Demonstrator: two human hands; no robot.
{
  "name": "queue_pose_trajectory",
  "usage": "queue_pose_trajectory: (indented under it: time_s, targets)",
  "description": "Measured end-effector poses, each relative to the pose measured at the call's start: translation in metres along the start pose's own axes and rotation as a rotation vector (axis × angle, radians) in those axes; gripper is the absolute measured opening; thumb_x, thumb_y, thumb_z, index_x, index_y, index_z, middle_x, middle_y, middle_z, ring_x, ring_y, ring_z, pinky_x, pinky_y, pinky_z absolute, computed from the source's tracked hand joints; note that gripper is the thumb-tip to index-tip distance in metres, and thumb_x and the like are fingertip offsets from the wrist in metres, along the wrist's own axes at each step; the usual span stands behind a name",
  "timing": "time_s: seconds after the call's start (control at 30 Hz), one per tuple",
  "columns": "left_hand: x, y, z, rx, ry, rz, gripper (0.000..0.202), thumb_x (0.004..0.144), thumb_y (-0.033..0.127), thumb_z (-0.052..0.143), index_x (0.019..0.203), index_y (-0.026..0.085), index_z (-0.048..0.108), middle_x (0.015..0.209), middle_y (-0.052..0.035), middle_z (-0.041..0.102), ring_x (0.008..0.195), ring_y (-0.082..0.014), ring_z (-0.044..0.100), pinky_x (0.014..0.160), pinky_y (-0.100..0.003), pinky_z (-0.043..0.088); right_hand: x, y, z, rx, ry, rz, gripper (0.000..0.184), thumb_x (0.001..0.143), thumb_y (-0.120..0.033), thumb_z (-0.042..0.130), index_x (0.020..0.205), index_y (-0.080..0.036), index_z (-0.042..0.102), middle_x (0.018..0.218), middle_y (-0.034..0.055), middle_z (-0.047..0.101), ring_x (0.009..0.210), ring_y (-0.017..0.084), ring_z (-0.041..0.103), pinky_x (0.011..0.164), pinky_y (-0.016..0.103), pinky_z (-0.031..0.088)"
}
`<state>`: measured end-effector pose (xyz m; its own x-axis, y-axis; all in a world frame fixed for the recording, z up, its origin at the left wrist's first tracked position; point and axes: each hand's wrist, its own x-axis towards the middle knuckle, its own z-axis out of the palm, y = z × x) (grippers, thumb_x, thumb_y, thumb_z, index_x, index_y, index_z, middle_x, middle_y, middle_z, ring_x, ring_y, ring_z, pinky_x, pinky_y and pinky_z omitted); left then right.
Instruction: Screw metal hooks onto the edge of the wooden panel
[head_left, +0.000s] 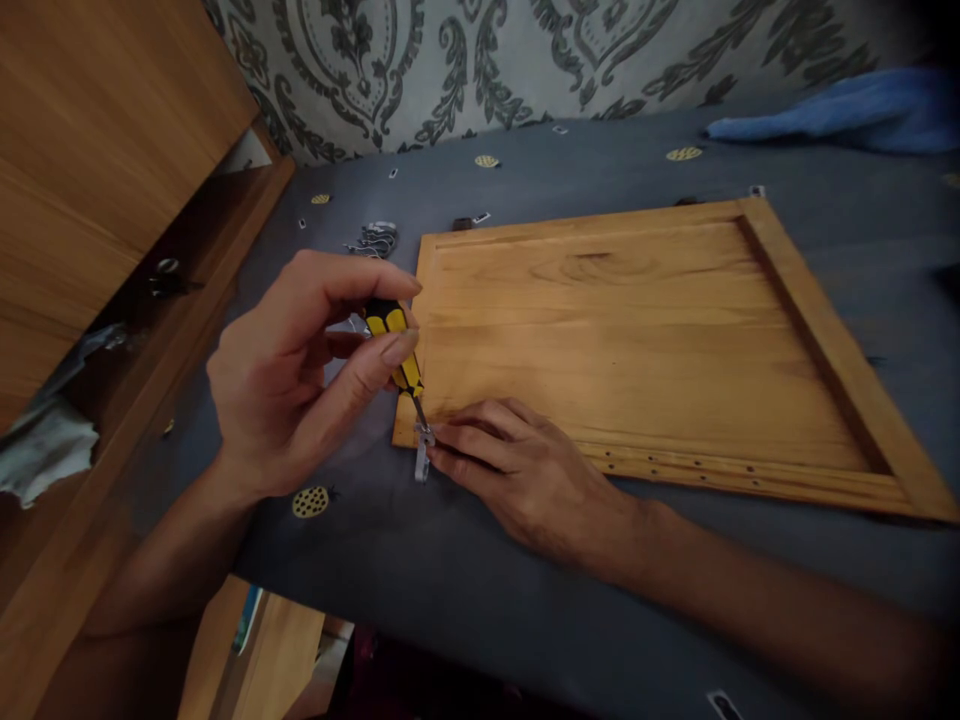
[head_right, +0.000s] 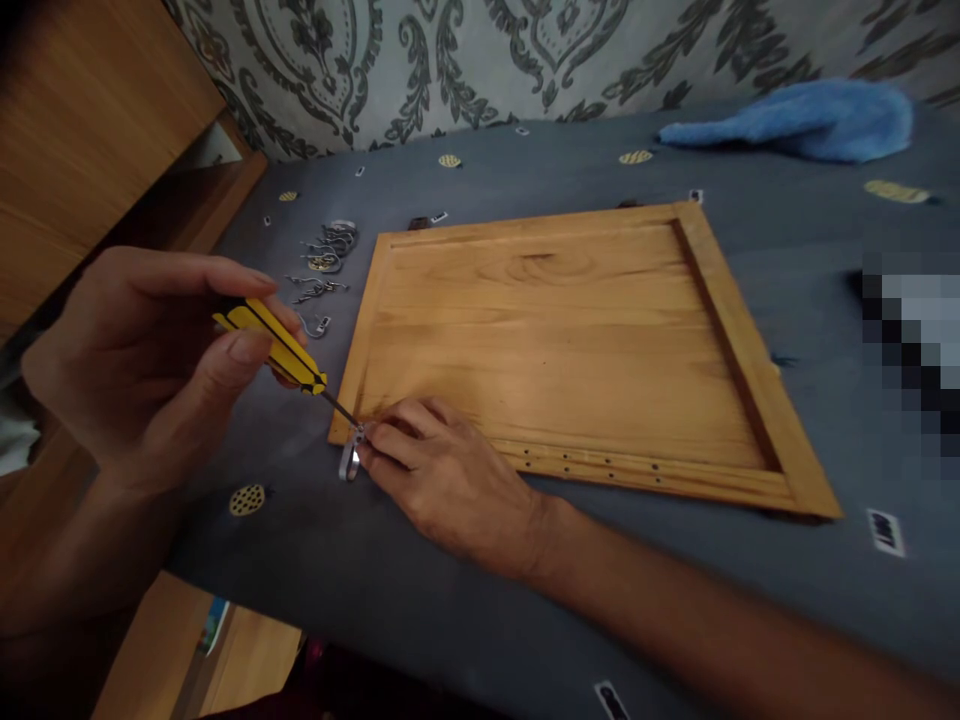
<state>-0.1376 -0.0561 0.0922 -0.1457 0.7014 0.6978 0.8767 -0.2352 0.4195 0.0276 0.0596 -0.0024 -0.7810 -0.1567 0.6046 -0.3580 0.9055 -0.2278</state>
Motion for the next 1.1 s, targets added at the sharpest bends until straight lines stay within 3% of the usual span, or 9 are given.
queue_pose_trajectory:
  time_s: [0.17,0.33,0.6,0.7,0.87,1.1]
  targets:
    - [0.0002,-0.0039,0.0018,-0.034,0.007,-0.015,0.034,0.088,0.019,0.066,0.119,0.031,0.063,0.103,0.0006,0.065,0.085,-0.0138,0.066,0.062,-0.025,0.06,0.0003,0.0002,-0.0006,-0.017,-0.003,-0.001,0.029,0.097,-0.009,0.041,0.105,-0.009,0.069,0.101,0.0086,0.072,0.097,0.023,0.056,0.082,0.038,0.05]
    - [0.0034,-0.0081,0.0045,-0.068,0.033,0.075,0.041,0.081,0.02,0.075,0.119,0.033,0.064,0.098,0.0024,0.065,0.084,-0.0113,0.062,0.052,-0.016,0.055,-0.0007,0.0006,0.0002,-0.017,-0.007,0.003,0.028,0.097,-0.01,0.042,0.106,-0.009,0.068,0.101,0.0087,0.072,0.096,0.023,0.056,0.081,0.039,0.05]
    - [0.0002,-0.0034,0.0023,-0.161,-0.011,-0.097,0.042,0.084,0.013,0.071,0.121,0.032,0.062,0.107,-0.0003,0.062,0.091,-0.0149,0.068,0.072,-0.027,0.064,0.0007,0.0008,-0.0017,-0.022,-0.031,0.004,0.029,0.099,-0.011,0.04,0.105,-0.01,0.068,0.099,0.0081,0.072,0.096,0.023,0.057,0.083,0.038,0.05]
    - [0.0005,-0.0063,0.003,-0.141,-0.04,-0.051,0.044,0.085,0.012,0.069,0.123,0.031,0.062,0.108,-0.0014,0.065,0.09,-0.0161,0.068,0.071,-0.028,0.063,0.0003,0.0007,-0.0011,-0.018,-0.025,0.003,0.028,0.098,-0.011,0.041,0.105,-0.009,0.068,0.099,0.0084,0.072,0.096,0.024,0.056,0.084,0.038,0.049]
    - [0.0032,-0.0086,0.0048,-0.078,-0.001,0.081,0.048,0.078,0.018,0.077,0.121,0.036,0.064,0.104,0.0008,0.067,0.09,-0.0163,0.062,0.053,-0.02,0.057,-0.001,0.0006,-0.0007,-0.008,-0.02,0.005,0.029,0.098,-0.01,0.04,0.108,-0.008,0.067,0.102,0.0088,0.071,0.098,0.024,0.055,0.085,0.038,0.048]
    - [0.0031,-0.0059,0.0025,-0.08,-0.003,0.04,0.048,0.081,0.011,0.073,0.123,0.032,0.064,0.112,0.0006,0.067,0.096,-0.0156,0.066,0.064,-0.022,0.061,-0.0003,-0.0002,-0.0016,-0.011,-0.036,0.004,0.023,0.094,-0.008,0.048,0.106,-0.008,0.068,0.099,0.0104,0.071,0.098,0.023,0.056,0.083,0.038,0.048]
